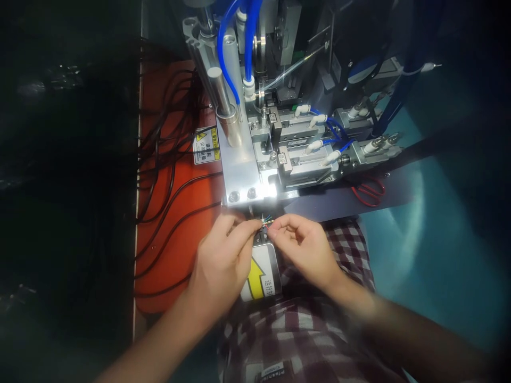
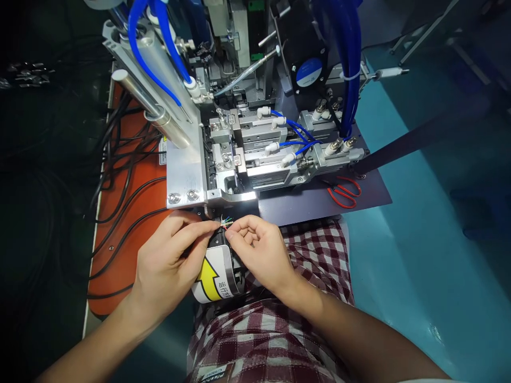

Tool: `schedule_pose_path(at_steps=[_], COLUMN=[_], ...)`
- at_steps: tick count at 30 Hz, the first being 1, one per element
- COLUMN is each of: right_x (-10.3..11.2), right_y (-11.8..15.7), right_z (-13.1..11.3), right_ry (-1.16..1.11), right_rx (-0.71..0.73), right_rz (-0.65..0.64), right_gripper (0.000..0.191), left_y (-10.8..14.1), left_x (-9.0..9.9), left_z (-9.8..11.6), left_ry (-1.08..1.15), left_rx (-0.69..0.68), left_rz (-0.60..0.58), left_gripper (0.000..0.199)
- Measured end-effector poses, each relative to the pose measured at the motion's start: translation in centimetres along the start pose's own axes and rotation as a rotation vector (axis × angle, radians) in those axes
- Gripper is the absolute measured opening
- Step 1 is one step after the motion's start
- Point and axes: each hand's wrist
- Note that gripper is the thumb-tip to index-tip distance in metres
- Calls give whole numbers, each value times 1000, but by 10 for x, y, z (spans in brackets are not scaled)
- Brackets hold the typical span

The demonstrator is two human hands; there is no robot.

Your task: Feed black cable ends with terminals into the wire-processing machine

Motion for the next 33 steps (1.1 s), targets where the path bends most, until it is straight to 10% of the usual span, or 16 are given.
schedule_pose_path(at_steps=[4, 33], right_x=[2, 2], right_y=[-2, -13], right_z=[0, -6], right_ry=[205, 4], right_rx=[169, -31], right_rz=[40, 9], right_gripper=[8, 19], left_y=[-1, 0], left_x=[1, 1], left_z=[1, 1], left_ry=[23, -123], left_rx=[-13, -68], left_rz=[2, 0], left_gripper=[20, 24])
Point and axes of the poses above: each hand's wrist, its own y-axis away from the middle knuckle, its own x-axis out of the back of the hand, z = x × y, and after that the axes turned 12 degrees about x, right-handed
